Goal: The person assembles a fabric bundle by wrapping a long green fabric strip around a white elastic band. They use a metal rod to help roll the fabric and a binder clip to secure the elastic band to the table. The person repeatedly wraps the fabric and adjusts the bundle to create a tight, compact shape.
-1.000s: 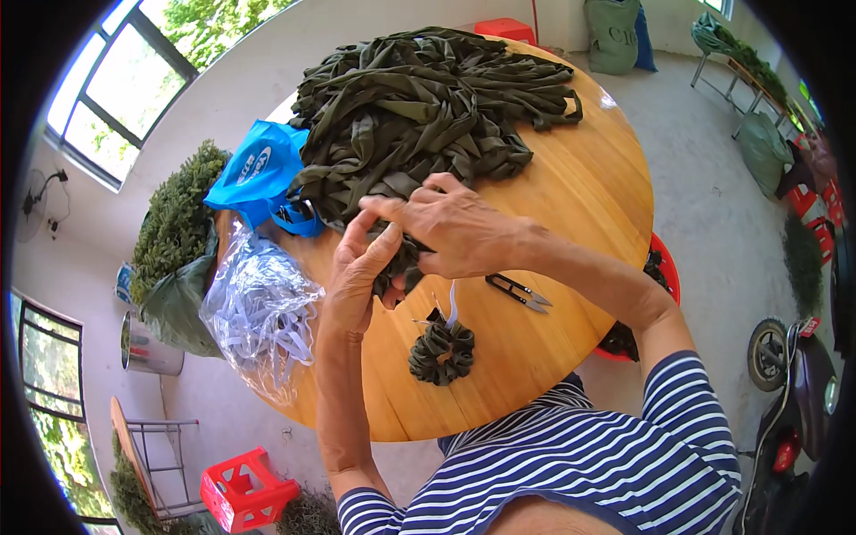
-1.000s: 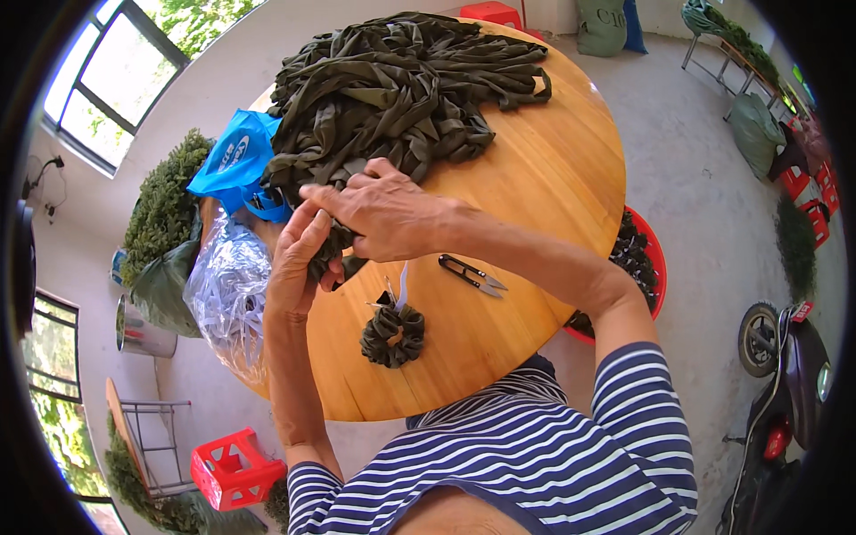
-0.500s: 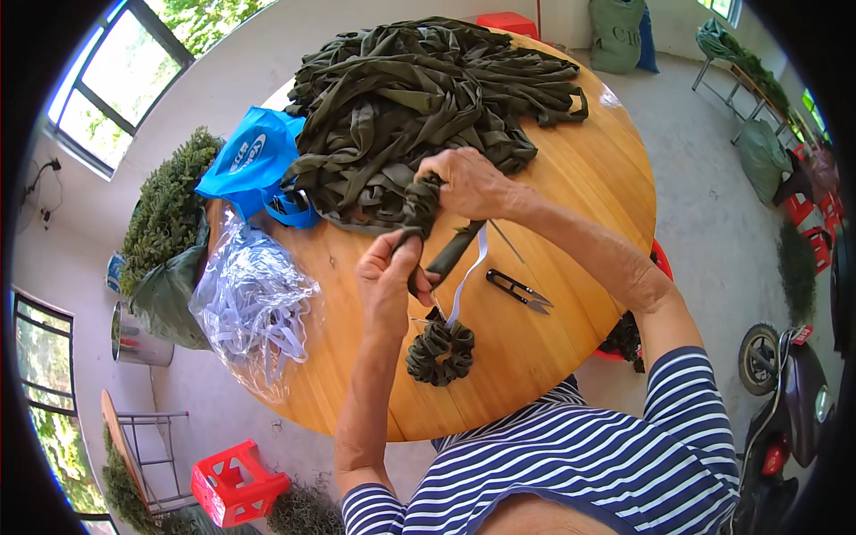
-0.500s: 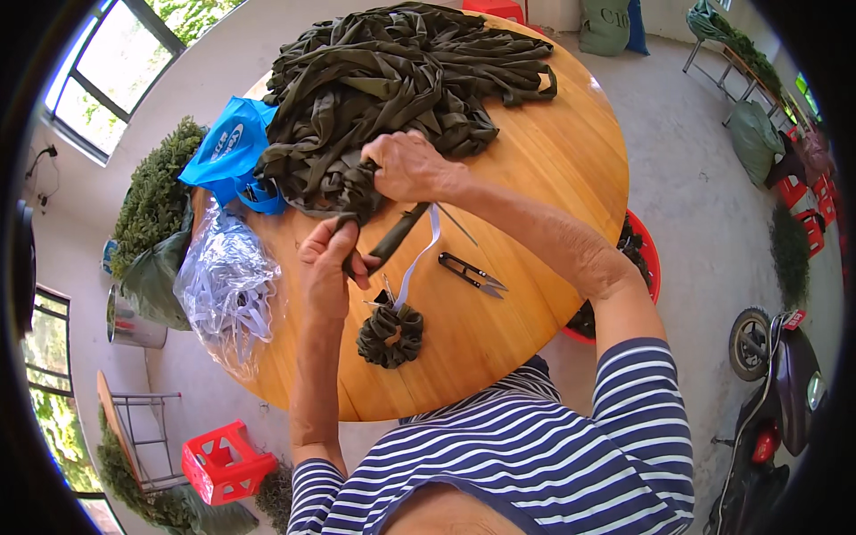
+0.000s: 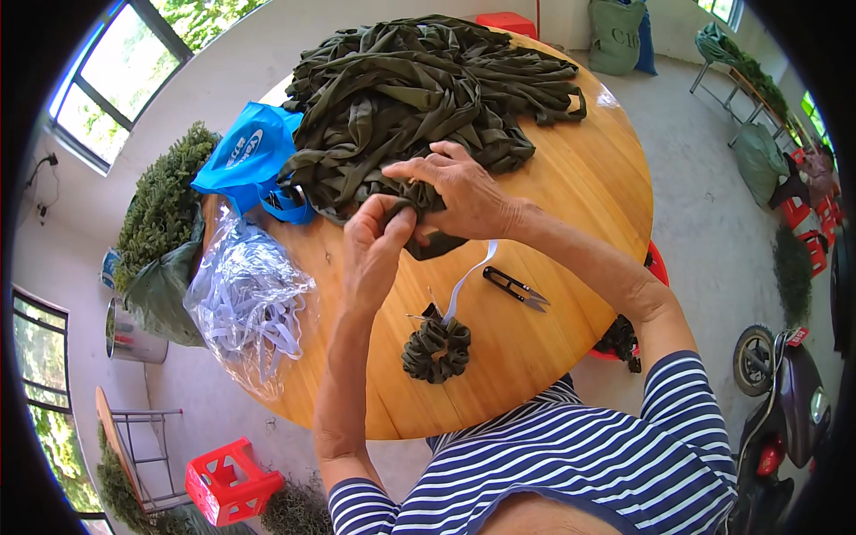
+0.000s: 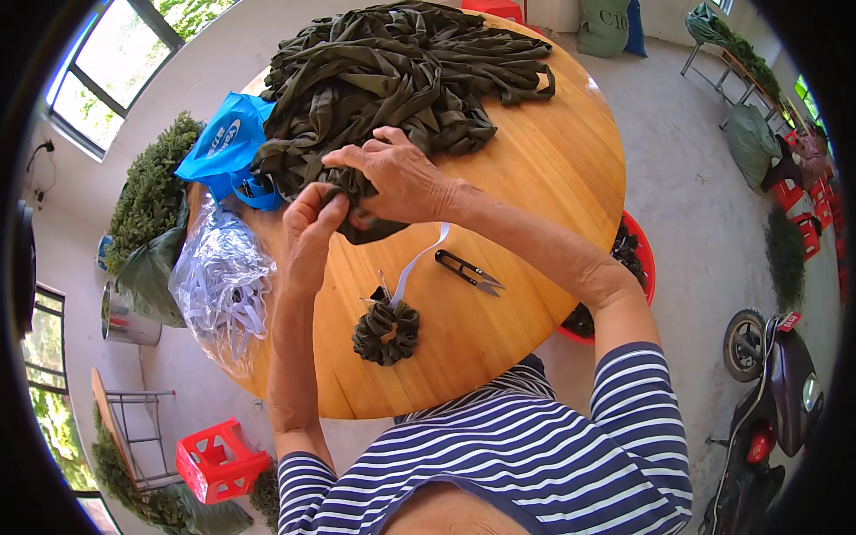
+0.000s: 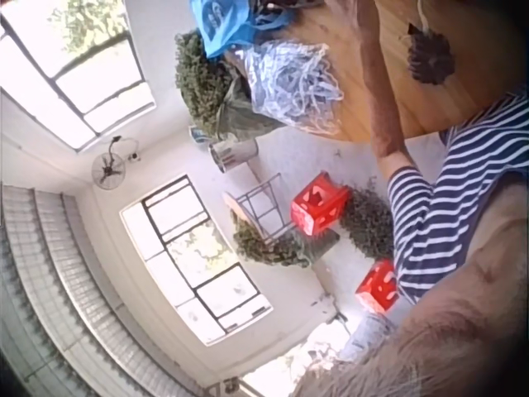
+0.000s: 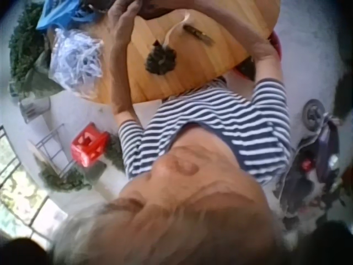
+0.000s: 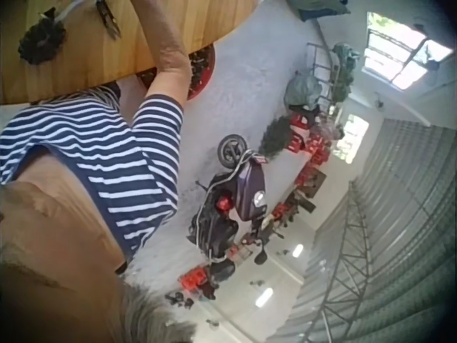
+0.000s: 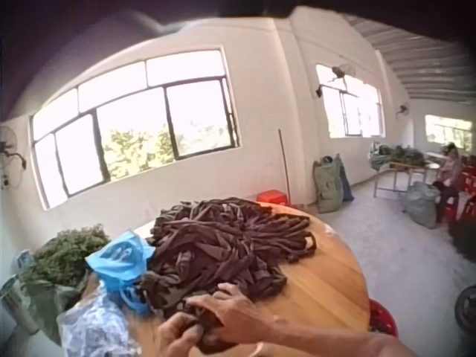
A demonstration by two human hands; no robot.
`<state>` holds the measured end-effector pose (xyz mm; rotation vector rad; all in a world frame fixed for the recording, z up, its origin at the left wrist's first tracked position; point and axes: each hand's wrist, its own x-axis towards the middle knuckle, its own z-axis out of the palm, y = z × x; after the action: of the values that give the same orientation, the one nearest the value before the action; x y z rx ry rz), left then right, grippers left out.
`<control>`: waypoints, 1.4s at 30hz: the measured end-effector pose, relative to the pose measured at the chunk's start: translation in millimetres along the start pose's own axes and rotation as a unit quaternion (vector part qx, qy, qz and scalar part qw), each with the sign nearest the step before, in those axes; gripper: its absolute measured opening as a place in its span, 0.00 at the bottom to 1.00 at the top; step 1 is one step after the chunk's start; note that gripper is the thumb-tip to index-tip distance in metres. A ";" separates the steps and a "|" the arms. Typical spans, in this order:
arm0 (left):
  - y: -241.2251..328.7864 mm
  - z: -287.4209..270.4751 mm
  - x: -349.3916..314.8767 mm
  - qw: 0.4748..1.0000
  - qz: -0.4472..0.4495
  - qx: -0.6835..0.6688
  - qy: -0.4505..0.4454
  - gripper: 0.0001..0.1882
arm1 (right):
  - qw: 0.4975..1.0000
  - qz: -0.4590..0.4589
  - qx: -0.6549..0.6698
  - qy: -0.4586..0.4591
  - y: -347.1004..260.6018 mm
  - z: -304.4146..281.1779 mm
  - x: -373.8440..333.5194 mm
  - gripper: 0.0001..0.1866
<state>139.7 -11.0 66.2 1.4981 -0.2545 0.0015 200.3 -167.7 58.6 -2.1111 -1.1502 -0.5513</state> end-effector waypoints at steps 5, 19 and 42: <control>-12.7 8.8 31.7 0.998 -0.004 -0.055 0.018 0.11 | 0.985 0.151 -0.043 -0.068 24.7 -9.9 27.6 0.17; -60.1 47.4 9.0 0.981 -0.158 -0.054 -0.098 0.17 | 0.968 0.245 -0.054 0.012 91.5 -27.0 31.1 0.18; -56.3 -32.6 -2.8 0.984 -0.139 -0.093 0.058 0.21 | 0.985 0.026 -0.145 -0.089 44.0 -24.8 -119.8 0.09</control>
<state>151.3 17.1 8.6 1.3307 0.0494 -0.1546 173.8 -271.3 -15.4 -2.4753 -1.1662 -0.5421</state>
